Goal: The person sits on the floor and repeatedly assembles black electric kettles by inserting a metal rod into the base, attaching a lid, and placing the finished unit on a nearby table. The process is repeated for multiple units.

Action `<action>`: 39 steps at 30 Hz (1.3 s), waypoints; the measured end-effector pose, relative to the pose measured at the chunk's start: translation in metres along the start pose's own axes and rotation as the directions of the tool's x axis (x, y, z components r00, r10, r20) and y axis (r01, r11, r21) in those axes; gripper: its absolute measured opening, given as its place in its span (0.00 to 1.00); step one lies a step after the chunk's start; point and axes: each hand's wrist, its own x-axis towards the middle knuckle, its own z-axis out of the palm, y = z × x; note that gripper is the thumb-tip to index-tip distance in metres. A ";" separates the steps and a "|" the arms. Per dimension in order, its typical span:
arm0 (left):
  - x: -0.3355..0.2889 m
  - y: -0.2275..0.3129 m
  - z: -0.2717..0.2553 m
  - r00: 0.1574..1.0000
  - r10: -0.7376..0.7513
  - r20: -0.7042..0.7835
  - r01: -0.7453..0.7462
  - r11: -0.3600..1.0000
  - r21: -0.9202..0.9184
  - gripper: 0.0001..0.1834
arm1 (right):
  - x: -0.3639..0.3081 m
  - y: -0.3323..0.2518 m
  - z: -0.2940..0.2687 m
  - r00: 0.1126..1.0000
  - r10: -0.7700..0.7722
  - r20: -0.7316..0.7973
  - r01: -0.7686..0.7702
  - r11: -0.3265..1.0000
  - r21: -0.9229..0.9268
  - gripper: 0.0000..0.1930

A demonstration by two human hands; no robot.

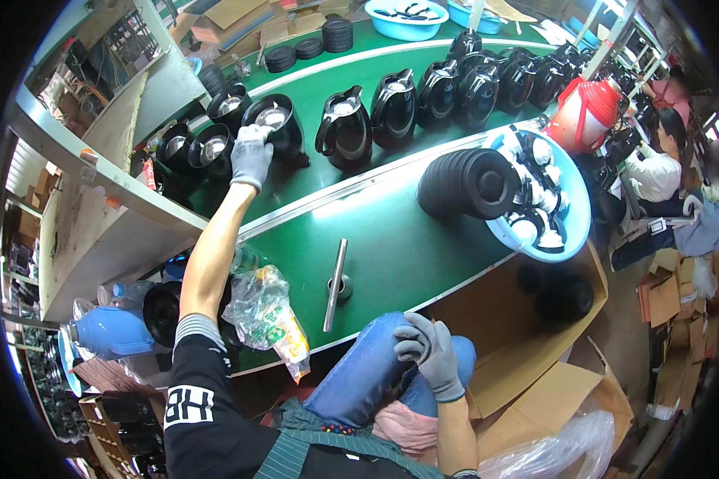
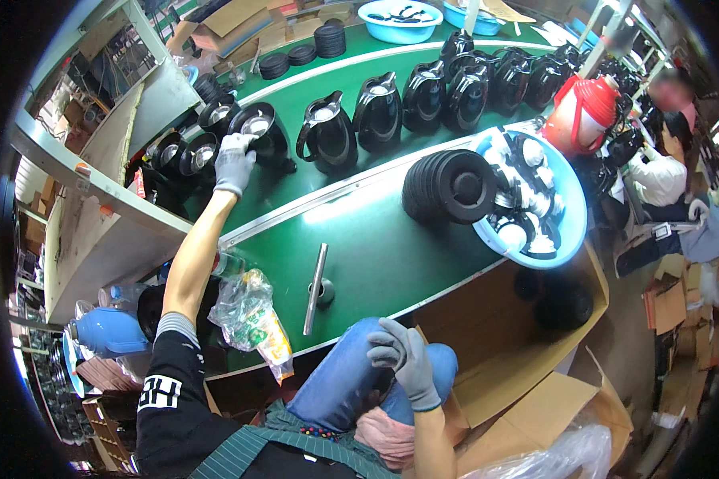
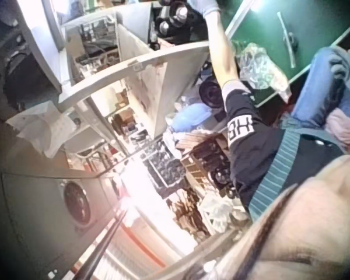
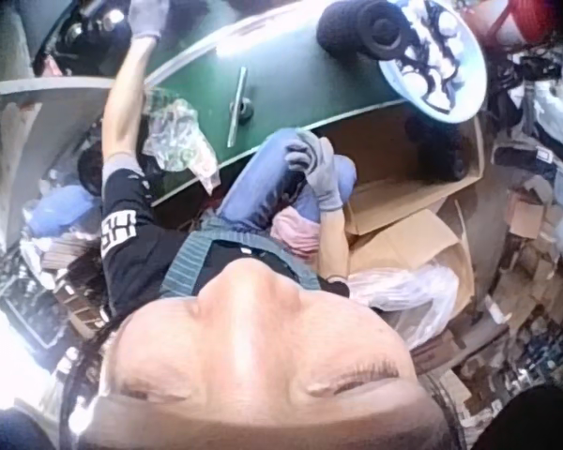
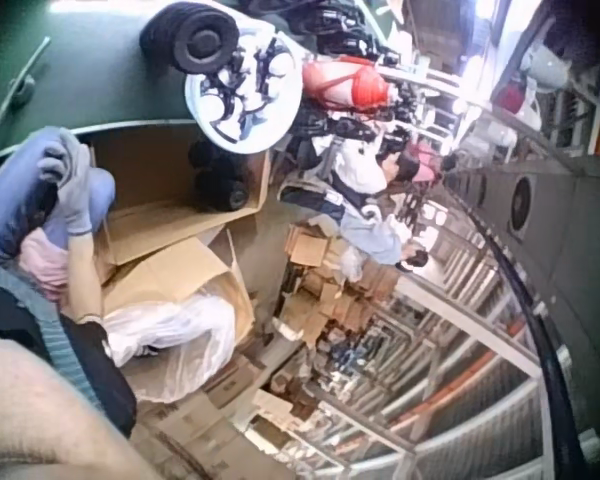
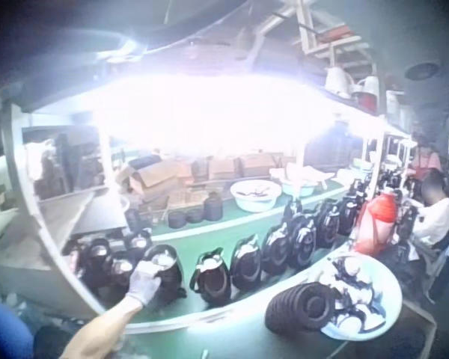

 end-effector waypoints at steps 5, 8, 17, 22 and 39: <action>-0.053 0.052 -0.137 0.981 0.194 0.018 -0.188 0.965 -0.183 0.18 | -0.009 -0.028 0.053 0.957 -0.275 0.091 0.290 0.918 -0.272 0.27; -0.089 0.079 -0.229 0.911 0.409 0.054 -0.379 0.881 -0.285 0.20 | 0.002 -0.079 0.118 0.677 -0.534 0.507 0.690 0.219 -0.690 0.33; -0.178 0.149 -0.341 0.794 0.597 0.118 -0.335 0.590 -0.735 0.24 | -0.058 -0.098 0.154 0.588 -0.377 0.716 0.731 -0.132 -0.670 0.25; -0.260 0.116 -0.287 0.916 0.313 0.250 -0.046 0.702 -0.710 0.43 | -0.141 -0.056 0.117 0.663 -0.683 0.306 0.615 0.266 -0.742 0.23; -0.346 0.139 -0.093 0.847 0.164 0.506 0.532 -0.254 -0.808 0.24 | -0.112 -0.063 0.112 0.785 -0.518 0.341 0.574 0.398 -0.716 0.14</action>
